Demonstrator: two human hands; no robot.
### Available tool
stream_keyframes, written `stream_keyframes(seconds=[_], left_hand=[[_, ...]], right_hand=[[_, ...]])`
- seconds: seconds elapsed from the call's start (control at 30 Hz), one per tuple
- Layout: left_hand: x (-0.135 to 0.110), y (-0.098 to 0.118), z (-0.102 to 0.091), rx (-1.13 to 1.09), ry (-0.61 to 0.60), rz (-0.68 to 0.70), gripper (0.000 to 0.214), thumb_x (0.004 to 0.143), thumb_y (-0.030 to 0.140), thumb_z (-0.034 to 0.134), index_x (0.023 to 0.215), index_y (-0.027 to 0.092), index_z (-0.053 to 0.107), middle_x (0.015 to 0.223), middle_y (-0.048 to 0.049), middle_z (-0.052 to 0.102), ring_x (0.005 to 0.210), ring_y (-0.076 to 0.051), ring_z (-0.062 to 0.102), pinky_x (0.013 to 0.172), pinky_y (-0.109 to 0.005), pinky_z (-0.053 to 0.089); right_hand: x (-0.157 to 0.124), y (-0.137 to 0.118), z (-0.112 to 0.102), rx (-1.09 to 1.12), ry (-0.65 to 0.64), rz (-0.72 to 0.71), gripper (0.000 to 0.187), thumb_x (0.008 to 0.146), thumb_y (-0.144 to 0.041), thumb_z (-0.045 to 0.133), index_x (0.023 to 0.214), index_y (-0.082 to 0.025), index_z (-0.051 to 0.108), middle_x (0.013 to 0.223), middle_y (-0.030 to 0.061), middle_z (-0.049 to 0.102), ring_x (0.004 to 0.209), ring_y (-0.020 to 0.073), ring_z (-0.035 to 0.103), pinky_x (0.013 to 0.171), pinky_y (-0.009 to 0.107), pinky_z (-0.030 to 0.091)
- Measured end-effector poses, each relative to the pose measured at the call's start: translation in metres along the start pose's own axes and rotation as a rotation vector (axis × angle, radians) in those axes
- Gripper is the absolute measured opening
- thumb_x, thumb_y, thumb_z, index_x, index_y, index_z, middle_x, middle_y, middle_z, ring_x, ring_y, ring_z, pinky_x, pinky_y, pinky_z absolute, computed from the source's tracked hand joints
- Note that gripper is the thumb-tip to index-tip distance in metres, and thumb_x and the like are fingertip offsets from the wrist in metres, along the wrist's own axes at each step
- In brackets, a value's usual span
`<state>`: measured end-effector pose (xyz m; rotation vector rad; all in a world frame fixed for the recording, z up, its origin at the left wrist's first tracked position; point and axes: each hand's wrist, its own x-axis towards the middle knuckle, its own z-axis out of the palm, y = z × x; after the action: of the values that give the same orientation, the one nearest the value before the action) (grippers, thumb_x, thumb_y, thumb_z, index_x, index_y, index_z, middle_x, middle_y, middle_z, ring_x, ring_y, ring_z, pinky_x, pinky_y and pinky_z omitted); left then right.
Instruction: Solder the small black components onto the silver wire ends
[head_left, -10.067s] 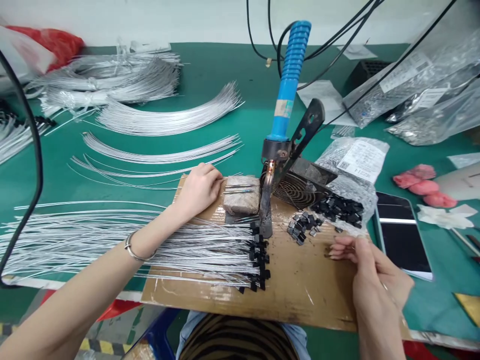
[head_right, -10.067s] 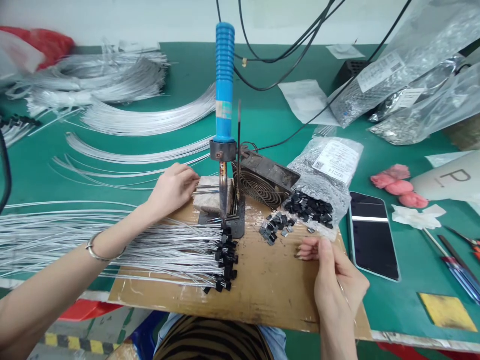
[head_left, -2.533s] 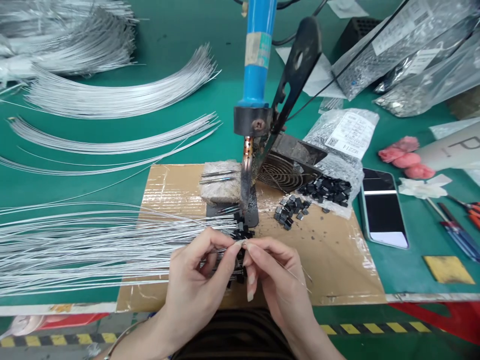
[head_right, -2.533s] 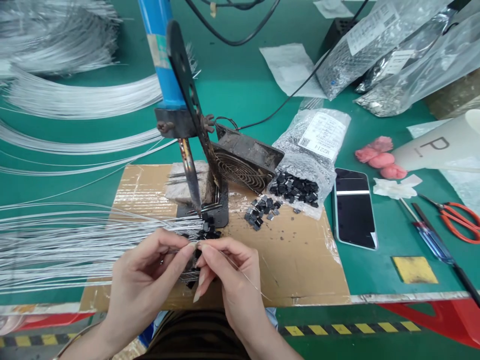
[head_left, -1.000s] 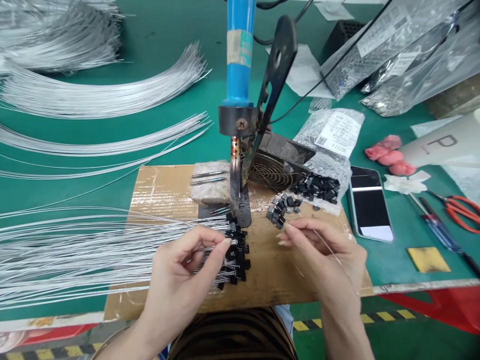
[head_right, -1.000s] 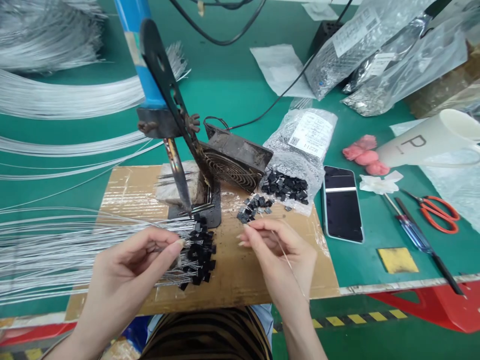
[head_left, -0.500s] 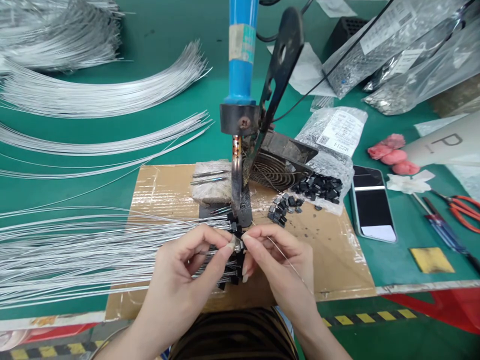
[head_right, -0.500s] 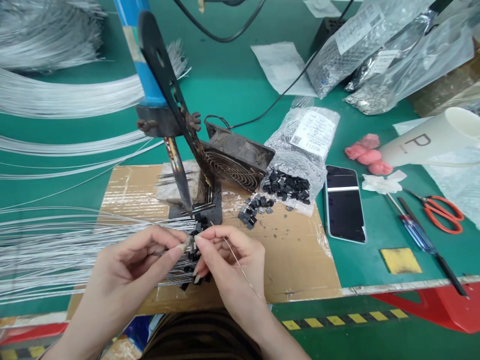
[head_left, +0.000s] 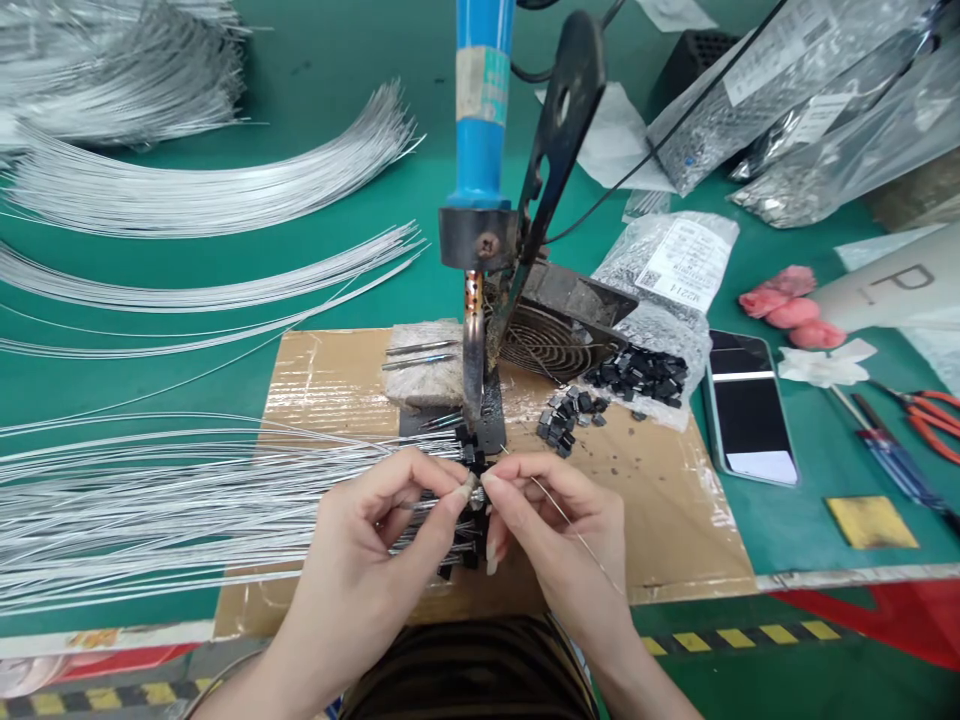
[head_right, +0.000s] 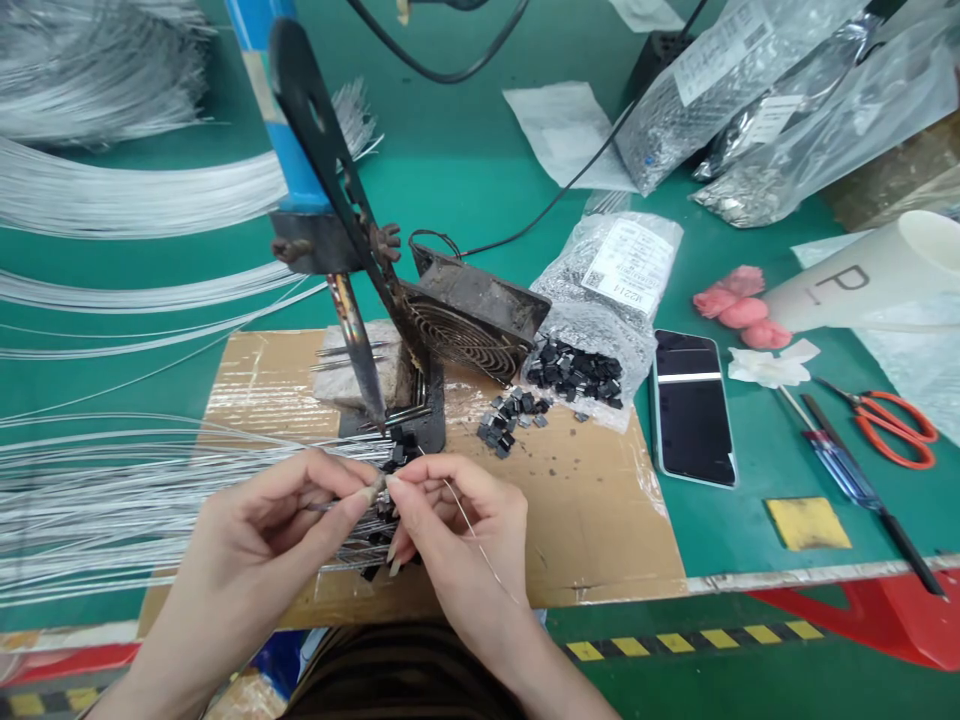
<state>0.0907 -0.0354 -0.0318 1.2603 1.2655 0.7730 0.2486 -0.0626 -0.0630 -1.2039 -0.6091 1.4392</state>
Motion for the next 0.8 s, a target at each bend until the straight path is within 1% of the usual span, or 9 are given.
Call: stream_keyframes(seconds=[0.13,0.23,0.3,0.43,0.5,0.57,0.63,0.7,0.8], left_hand=[[0.001,0.001,0.002,0.007,0.017,0.003,0.014,0.093,0.019,0.072,0.079,0.021,0.073,0.091,-0.0014,0.079,0.075,-0.012,0.07,0.062,-0.018,0.051],[0.004,0.0,0.003,-0.001,0.051,0.006,0.014,0.092,0.018,0.072,0.079,0.02,0.073,0.089,-0.0021,0.079,0.075,-0.013,0.07,0.067,-0.019,0.053],[0.006,-0.001,0.004,-0.003,0.071,0.007,0.013,0.091,0.018,0.073,0.079,0.02,0.073,0.089,-0.0028,0.079,0.075,-0.014,0.071,0.068,-0.02,0.054],[0.01,0.0,0.005,0.007,0.094,0.009,0.013,0.091,0.016,0.072,0.078,0.02,0.072,0.089,-0.0015,0.078,0.076,-0.012,0.07,0.067,-0.018,0.052],[0.012,0.002,0.005,0.018,0.1,0.004,0.013,0.09,0.016,0.072,0.077,0.02,0.072,0.088,-0.0011,0.078,0.076,-0.012,0.07,0.068,-0.017,0.052],[0.014,0.004,0.005,0.039,0.103,-0.004,0.012,0.089,0.016,0.072,0.077,0.02,0.071,0.087,-0.0013,0.078,0.074,-0.012,0.069,0.065,-0.018,0.051],[0.016,0.005,0.005,0.055,0.104,-0.008,0.012,0.088,0.017,0.072,0.076,0.02,0.07,0.086,-0.0017,0.078,0.072,-0.012,0.068,0.063,-0.018,0.05],[0.018,0.007,0.006,0.06,0.105,-0.002,0.013,0.088,0.017,0.071,0.075,0.02,0.07,0.086,-0.0019,0.079,0.071,-0.012,0.068,0.062,-0.019,0.05],[0.021,0.008,0.006,0.045,0.106,0.014,0.012,0.088,0.016,0.071,0.076,0.02,0.07,0.086,-0.0018,0.079,0.074,-0.012,0.069,0.064,-0.019,0.052]], right_hand=[[-0.002,0.0,-0.003,-0.112,0.001,-0.065,0.014,0.095,-0.036,0.078,0.09,-0.022,0.078,0.061,-0.0039,0.066,0.048,0.0092,0.061,0.048,0.019,0.053],[-0.005,0.001,-0.007,-0.281,0.009,-0.202,0.03,0.109,-0.041,0.053,0.106,-0.025,0.078,0.079,-0.0012,0.062,0.057,0.0102,0.058,0.054,0.024,0.05],[-0.007,0.0,-0.009,-0.36,0.017,-0.271,0.037,0.113,-0.039,0.039,0.121,-0.028,0.073,0.082,-0.0015,0.058,0.058,0.0111,0.054,0.056,0.026,0.047],[-0.01,-0.002,-0.01,-0.495,0.032,-0.317,0.03,0.113,-0.029,0.038,0.137,-0.03,0.055,0.077,-0.0042,0.063,0.059,0.0134,0.053,0.059,0.028,0.043],[-0.01,-0.004,-0.01,-0.546,0.042,-0.334,0.023,0.111,-0.026,0.04,0.129,-0.028,0.054,0.075,-0.0055,0.062,0.057,0.0134,0.051,0.059,0.029,0.041],[-0.009,-0.006,-0.011,-0.59,0.053,-0.348,0.012,0.109,-0.024,0.043,0.107,-0.026,0.054,0.074,-0.0055,0.056,0.057,0.013,0.047,0.059,0.029,0.039],[-0.007,-0.006,-0.013,-0.622,0.042,-0.373,0.02,0.108,-0.022,0.043,0.088,-0.025,0.047,0.076,-0.0042,0.049,0.061,0.0136,0.045,0.061,0.03,0.039],[-0.004,-0.006,-0.015,-0.616,0.005,-0.402,0.026,0.108,-0.02,0.043,0.083,-0.025,0.043,0.08,-0.0023,0.048,0.068,0.0149,0.047,0.066,0.03,0.042],[-0.002,-0.006,-0.015,-0.544,-0.026,-0.417,0.022,0.106,-0.017,0.049,0.086,-0.024,0.05,0.098,0.0032,0.062,0.089,0.0177,0.06,0.082,0.032,0.051]])
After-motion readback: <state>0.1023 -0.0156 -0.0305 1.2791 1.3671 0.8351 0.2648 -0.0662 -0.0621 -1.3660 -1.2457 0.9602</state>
